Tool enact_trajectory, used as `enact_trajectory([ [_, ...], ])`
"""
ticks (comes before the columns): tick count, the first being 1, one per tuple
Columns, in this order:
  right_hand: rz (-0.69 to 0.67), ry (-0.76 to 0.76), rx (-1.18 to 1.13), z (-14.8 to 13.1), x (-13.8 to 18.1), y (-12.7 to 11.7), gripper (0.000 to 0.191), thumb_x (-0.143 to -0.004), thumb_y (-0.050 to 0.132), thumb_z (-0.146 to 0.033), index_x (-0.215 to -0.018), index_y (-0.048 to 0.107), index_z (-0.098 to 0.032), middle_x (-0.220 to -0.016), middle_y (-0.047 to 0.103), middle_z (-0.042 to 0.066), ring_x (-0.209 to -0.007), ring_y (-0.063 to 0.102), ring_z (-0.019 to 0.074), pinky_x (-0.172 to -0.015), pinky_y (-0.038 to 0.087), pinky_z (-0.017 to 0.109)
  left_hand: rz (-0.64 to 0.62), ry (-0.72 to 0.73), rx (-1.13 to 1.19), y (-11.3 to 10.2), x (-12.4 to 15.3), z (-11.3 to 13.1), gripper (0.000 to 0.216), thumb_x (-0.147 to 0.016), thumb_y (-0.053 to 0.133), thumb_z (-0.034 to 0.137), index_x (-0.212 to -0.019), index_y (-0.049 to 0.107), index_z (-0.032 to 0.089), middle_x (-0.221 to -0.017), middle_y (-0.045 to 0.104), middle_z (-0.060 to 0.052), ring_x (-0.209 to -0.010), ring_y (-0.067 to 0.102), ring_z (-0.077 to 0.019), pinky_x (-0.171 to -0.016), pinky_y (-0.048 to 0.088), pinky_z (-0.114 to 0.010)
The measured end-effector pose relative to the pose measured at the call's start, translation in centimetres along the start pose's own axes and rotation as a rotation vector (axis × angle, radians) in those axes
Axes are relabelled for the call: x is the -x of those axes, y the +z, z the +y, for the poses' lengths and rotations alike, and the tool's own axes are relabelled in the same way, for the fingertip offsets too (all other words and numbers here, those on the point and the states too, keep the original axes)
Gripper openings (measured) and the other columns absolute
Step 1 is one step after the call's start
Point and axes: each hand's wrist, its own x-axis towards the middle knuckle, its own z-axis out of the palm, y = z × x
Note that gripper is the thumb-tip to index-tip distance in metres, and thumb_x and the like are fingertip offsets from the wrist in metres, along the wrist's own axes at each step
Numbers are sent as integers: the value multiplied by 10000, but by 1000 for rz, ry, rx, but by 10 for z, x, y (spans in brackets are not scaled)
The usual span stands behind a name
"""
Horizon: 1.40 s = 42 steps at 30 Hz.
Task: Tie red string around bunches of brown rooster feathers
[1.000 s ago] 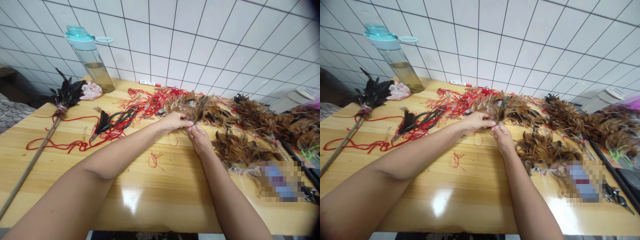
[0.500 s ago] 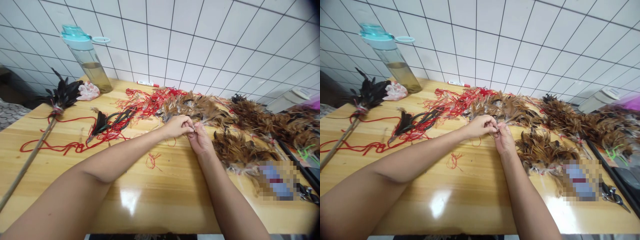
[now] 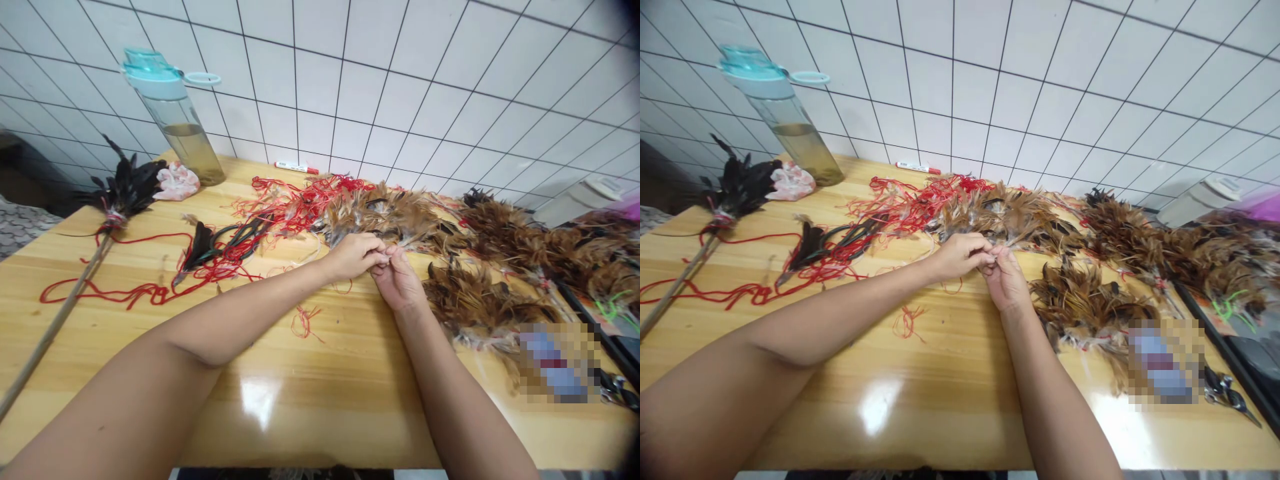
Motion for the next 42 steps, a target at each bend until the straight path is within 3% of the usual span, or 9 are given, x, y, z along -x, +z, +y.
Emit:
enact_trajectory([
  [8, 101, -7, 52, 1, -1, 2, 253, -749, 746, -370, -696, 566, -201, -634, 508, -58, -519, 425, 56, -476, 355, 182, -53, -42, 3, -5, -2, 1, 150, -832, 593, 265, -774, 668, 150, -782, 656, -26, -755, 583, -119, -712, 419, -224],
  [11, 200, -30, 12, -1, -2, -1, 237, -735, 761, -342, -732, 563, -214, -630, 496, -80, -479, 386, 40, -454, 340, 167, -14, -129, 12, -16, -6, -3, 139, -825, 593, 262, -803, 680, 155, -809, 674, -21, -759, 587, -115, -713, 421, -223],
  [15, 303, -62, -27, -5, -5, -5, 253, -722, 772, -341, -746, 552, -218, -669, 513, -89, -464, 370, 28, -432, 329, 159, 10, -231, -147, -28, -9, -12, 110, -801, 575, 184, -806, 679, 151, -775, 651, -20, -721, 567, -120, -704, 420, -236],
  [21, 277, -63, 27, -4, -6, -7, 276, -688, 796, -324, -729, 548, -211, -666, 505, -80, -480, 385, 34, -426, 329, 166, -183, -254, -395, -22, -3, -17, 113, -762, 587, 182, -813, 688, 173, -850, 632, -52, -779, 589, -164, -726, 438, -264],
  [26, 259, -72, 77, -2, -6, -7, 272, -683, 796, -331, -724, 556, -210, -680, 525, -68, -479, 372, 37, -427, 333, 176, -185, -237, -497, -17, 1, -22, 143, -786, 539, 177, -807, 681, 170, -846, 610, -74, -790, 600, -188, -741, 444, -283],
  [30, 240, -70, 80, 0, -5, -5, 294, -642, 824, -355, -696, 585, -193, -629, 475, -67, -487, 355, 32, -426, 331, 150, -122, -267, -352, -23, -4, -19, 115, -776, 538, 177, -745, 648, 164, -793, 622, -43, -724, 569, -151, -692, 418, -260],
  [36, 245, -89, 120, 0, -4, -3, 282, -629, 828, -348, -676, 606, -182, -627, 477, -61, -489, 342, 26, -426, 323, 143, 0, -534, 203, -31, -10, -13, 173, -737, 652, 299, -720, 576, 146, -599, 557, 34, -529, 455, -69, -517, 322, -192],
  [42, 229, -131, 242, 2, -2, 1, 286, -649, 800, -403, -682, 619, -184, -633, 498, -51, -483, 337, 32, -414, 304, 165, -50, -575, 721, -29, -9, -14, 154, -763, 640, 229, -713, 528, 136, -585, 552, 21, -460, 438, -38, -457, 295, -176],
])
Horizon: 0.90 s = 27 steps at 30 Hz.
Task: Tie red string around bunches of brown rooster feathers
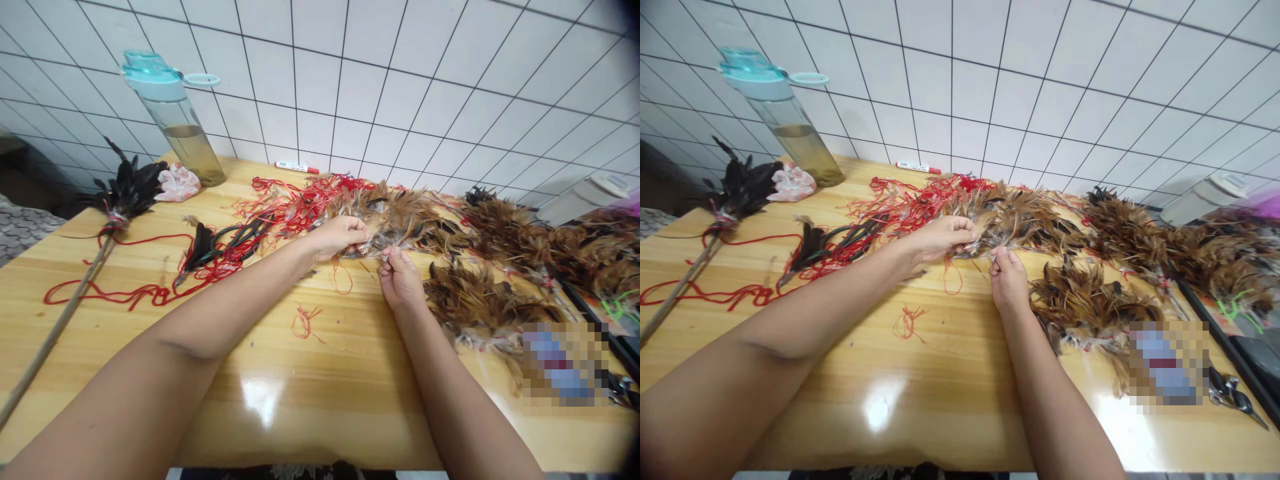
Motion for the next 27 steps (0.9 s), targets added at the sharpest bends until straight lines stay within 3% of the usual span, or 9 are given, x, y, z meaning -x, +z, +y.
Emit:
enact_trajectory([
  [7, -8, -28, 128, 4, 1, 2, 340, -617, 787, -481, -689, 646, -180, -565, 465, -55, -456, 319, 43, -390, 266, 197, -45, 21, 119, 7, 2, 0, 132, -787, 615, 191, -746, 500, 141, -592, 566, 24, -451, 447, -27, -458, 309, -164],
  [14, 3, -46, 208, 8, 4, 2, 365, -618, 771, -514, -687, 647, -178, -499, 419, -68, -456, 285, 60, -408, 212, 224, -26, 30, 26, 18, 9, 4, 113, -827, 570, 169, -764, 481, 139, -589, 547, 32, -491, 459, -33, -489, 334, -166],
  [22, 17, -85, 282, 11, 6, 3, 423, -613, 762, -543, -604, 531, -189, -491, 360, -82, -467, 270, 63, -431, 216, 230, -69, 27, -50, 15, 6, -1, 253, -680, 715, 166, -753, 475, 134, -615, 516, 53, -544, 476, -45, -522, 360, -174],
  [27, 40, -95, 317, 11, 6, 3, 402, -635, 738, -554, -671, 599, -179, -487, 378, -80, -453, 263, 63, -423, 203, 231, -62, -1, -82, 14, 2, -5, 260, -631, 729, 131, -742, 494, 131, -595, 496, 67, -526, 467, -47, -515, 352, -178],
])
